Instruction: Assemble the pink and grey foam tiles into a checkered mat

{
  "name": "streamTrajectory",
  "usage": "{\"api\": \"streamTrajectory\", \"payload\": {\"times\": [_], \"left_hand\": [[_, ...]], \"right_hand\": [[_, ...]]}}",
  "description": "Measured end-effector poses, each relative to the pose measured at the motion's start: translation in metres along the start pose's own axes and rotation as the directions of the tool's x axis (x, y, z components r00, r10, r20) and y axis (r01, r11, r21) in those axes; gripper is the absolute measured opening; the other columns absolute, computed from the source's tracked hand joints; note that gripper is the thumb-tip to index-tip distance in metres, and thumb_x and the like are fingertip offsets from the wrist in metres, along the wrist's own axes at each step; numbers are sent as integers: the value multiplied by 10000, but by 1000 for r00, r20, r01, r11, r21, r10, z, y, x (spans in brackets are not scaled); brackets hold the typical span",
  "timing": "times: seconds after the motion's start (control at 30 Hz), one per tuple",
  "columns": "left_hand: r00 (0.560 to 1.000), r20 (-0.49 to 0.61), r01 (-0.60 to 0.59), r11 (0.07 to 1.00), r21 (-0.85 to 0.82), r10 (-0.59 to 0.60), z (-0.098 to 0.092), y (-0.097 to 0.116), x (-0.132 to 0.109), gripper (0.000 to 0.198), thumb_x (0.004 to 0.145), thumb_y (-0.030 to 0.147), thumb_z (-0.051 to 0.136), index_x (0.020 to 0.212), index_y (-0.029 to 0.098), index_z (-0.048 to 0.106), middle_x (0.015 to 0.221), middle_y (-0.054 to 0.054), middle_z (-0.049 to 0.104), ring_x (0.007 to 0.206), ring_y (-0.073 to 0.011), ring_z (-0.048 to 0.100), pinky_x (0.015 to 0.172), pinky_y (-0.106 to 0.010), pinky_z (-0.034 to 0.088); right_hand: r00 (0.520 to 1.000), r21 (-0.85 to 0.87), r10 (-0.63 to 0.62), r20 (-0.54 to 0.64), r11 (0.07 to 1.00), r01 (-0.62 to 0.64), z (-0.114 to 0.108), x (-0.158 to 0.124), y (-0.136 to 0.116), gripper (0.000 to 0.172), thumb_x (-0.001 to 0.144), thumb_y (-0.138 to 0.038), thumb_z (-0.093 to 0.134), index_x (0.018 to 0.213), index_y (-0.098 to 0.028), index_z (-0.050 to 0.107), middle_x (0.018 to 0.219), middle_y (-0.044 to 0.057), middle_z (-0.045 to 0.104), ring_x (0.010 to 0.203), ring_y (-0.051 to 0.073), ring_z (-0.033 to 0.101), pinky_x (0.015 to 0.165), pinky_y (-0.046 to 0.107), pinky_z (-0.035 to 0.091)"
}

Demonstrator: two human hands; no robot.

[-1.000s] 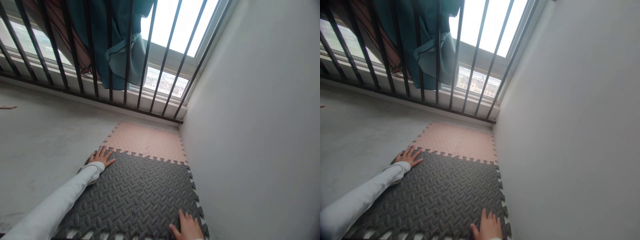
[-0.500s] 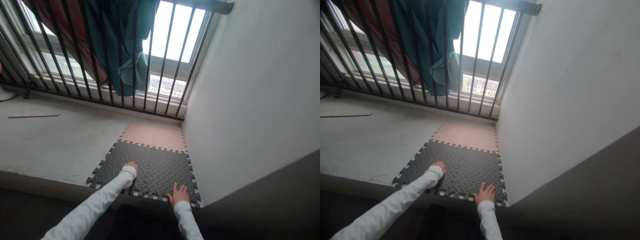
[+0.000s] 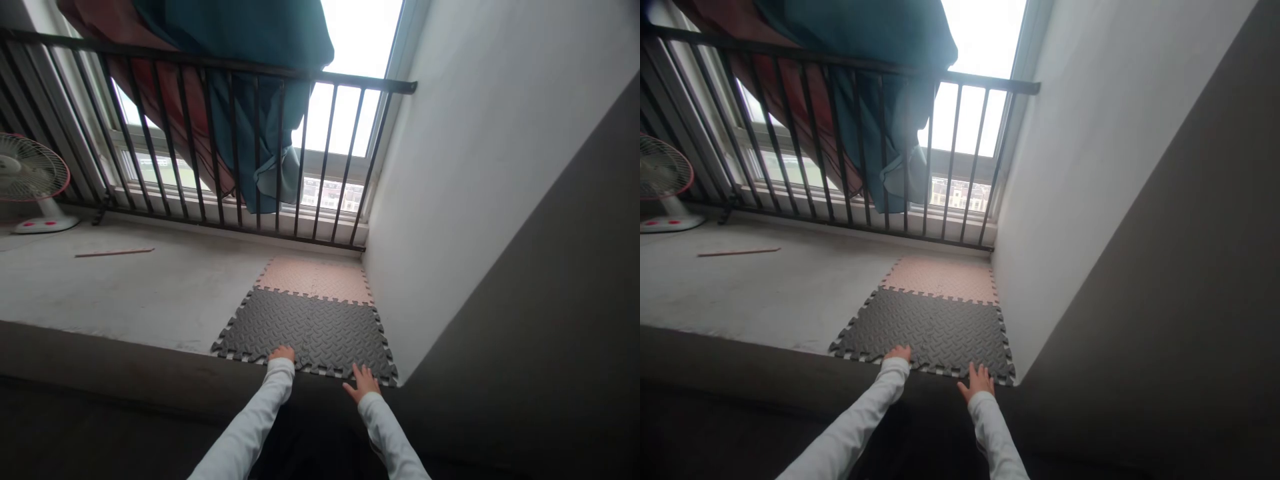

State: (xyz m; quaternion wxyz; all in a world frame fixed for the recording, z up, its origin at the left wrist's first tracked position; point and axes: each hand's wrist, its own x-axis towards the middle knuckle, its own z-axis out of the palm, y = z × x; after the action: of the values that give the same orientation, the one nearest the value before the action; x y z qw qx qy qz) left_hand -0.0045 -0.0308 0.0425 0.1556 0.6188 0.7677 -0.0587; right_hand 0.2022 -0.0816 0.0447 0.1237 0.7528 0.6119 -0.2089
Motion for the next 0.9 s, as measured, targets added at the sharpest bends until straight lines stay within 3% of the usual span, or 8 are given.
{"api": "streamTrajectory", "payload": {"times": [0.13, 0.37, 0.53, 0.7, 0.8, 0.9], "left_hand": [[999, 35, 3, 1000, -26, -2, -10, -3, -4, 334, 754, 119, 401, 1052, 116, 551, 1058, -181, 556, 957, -203, 542, 748, -297, 432], [999, 26, -27, 999, -46, 28, -19, -14, -28, 435, 687, 166, 516, 1121, 147, 493, 1132, -170, 498, 1036, -221, 485, 788, -303, 415], [997, -9, -79, 997, -13, 79, 19, -35, -45, 481, 692, 96, 455, 1166, 181, 461, 1156, -148, 488, 1023, -192, 493, 813, -284, 402], [991, -128, -43, 999, 9, 44, 67, -39, -45, 515, 711, 53, 338, 1179, 230, 462, 1067, -139, 553, 981, -209, 522, 743, -312, 443], [987, -157, -21, 999, 31, 26, 79, -38, -44, 545, 702, 32, 310, 1194, 222, 449, 1019, -131, 578, 932, -186, 552, 720, -279, 448], [977, -203, -59, 996, 64, 70, 77, -44, -43, 529, 722, 38, 298, 1207, 196, 434, 1026, -115, 577, 890, -153, 567, 736, -240, 437]], "right_hand": [[1000, -11, 7, -17, 1000, -7, -5, -6, 5, 652, 731, -428, 441, 1306, -211, 223, 1385, 116, 186, 1254, 259, 180, 984, 411, 220], [996, -24, 35, -80, 999, -37, -25, -4, -8, 634, 736, -447, 427, 1298, -214, 245, 1385, 141, 168, 1258, 272, 157, 981, 428, 197], [977, 28, 176, -121, 984, -174, -24, 10, -5, 656, 728, -535, 395, 1291, -226, 263, 1359, 198, 198, 1224, 338, 220, 935, 521, 197], [968, -5, 245, -54, 969, -246, -13, 24, 1, 815, 593, -638, 489, 1292, -318, 219, 1334, 182, 263, 1191, 385, 257, 887, 588, 191], [967, -16, 248, -59, 968, -249, -12, 28, -1, 887, 525, -655, 530, 1288, -310, 238, 1325, 199, 270, 1177, 417, 255, 853, 618, 199], [967, 10, 254, -28, 967, -254, -17, 28, -4, 951, 471, -651, 571, 1288, -288, 248, 1306, 215, 294, 1157, 419, 288, 822, 628, 229]]}}
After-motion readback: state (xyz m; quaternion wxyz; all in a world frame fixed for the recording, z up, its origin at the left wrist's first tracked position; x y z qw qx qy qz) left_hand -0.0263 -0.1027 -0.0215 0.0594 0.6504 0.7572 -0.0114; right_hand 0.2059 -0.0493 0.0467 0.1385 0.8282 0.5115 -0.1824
